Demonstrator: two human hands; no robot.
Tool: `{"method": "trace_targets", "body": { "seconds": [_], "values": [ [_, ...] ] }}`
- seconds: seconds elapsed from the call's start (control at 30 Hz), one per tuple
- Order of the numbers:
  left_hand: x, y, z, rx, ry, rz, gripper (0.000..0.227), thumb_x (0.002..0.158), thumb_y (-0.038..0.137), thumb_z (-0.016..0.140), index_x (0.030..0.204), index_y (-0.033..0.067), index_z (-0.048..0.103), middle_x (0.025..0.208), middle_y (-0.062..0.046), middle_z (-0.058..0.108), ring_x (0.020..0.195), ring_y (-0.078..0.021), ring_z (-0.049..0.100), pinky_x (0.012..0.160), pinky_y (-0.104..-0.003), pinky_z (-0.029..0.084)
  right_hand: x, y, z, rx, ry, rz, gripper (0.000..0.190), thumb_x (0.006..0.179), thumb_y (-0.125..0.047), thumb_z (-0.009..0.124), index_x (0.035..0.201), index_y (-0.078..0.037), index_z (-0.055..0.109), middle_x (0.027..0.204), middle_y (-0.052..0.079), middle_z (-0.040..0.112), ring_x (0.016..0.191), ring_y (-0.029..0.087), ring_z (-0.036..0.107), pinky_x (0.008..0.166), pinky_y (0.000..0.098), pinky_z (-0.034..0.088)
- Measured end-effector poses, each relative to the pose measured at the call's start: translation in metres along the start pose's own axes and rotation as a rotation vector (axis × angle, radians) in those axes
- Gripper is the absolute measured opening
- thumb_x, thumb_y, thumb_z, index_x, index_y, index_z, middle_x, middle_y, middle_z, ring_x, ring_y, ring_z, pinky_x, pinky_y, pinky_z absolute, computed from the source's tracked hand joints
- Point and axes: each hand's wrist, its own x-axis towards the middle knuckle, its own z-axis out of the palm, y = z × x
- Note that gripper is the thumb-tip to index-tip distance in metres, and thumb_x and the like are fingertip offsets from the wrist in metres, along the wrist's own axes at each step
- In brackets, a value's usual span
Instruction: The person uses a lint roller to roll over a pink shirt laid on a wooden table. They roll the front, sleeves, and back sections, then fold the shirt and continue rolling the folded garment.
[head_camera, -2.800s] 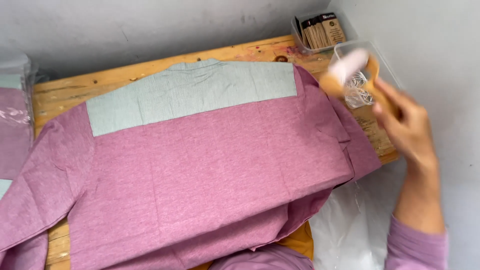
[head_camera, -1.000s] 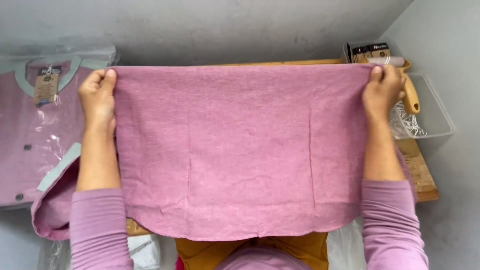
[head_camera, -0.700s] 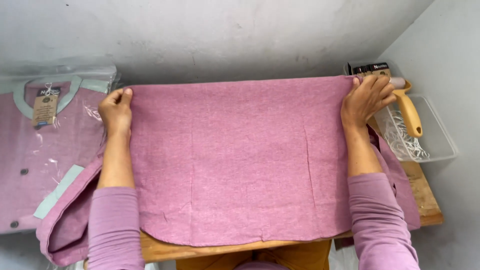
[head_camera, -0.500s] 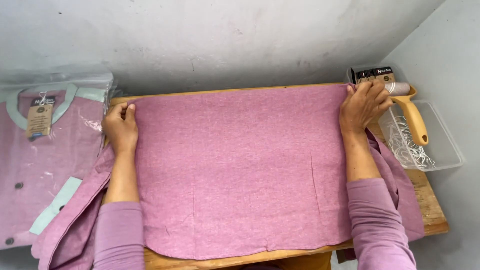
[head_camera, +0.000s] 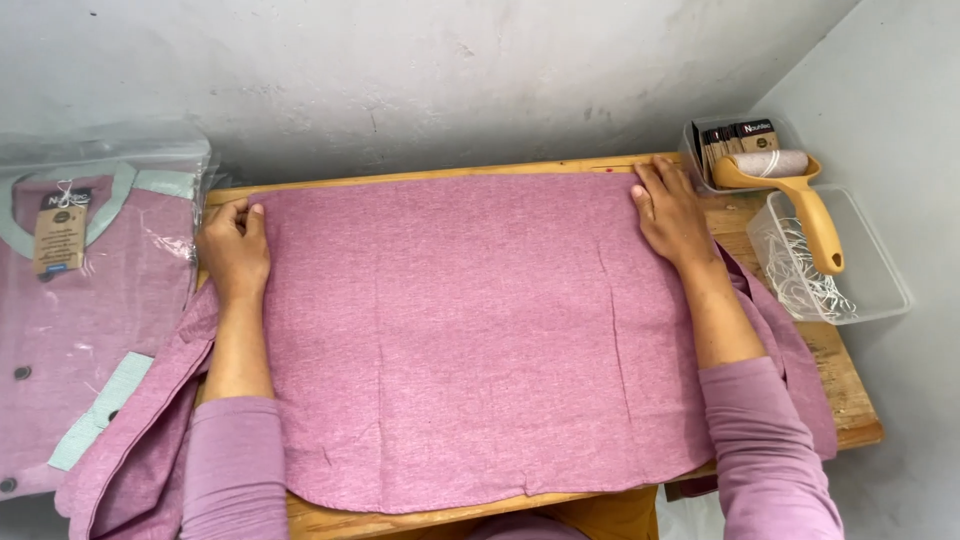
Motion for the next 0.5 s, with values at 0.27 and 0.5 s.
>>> {"method": "trace_targets", "body": {
  "seconds": [0.27,0.5],
  "values": [
    [0.014,0.018,-0.023,0.016,-0.328,-0.175,0.015,0.104,0.017,0.067,0.108,0.0052,0.074,0.090,-0.008,0.069,0.083,-0.0278,0.061,0.077,-0.043,0.047,-0.002,0.015,-0.097,0.080,0.340,-0.030,0.032,0.115,-0.006,0.047,0.118,0.008,0.076,0.120,0.027,0.066,0.118,0.040,0.058,0.101,0.0512,0.043],
    [-0.004,0.037,-0.047,-0.067,-0.278,-0.194,0.025,0.104,0.019,0.066,0.122,0.0037,0.071,0.105,-0.012,0.072,0.088,-0.0250,0.066,0.079,-0.039,0.050,-0.054,0.131,-0.126,-0.172,-0.310,0.694,0.058,0.112,-0.052,0.050,0.148,-0.008,0.060,0.115,0.026,0.074,0.117,0.055,0.060,0.092,0.0664,0.037]
  ]
}}
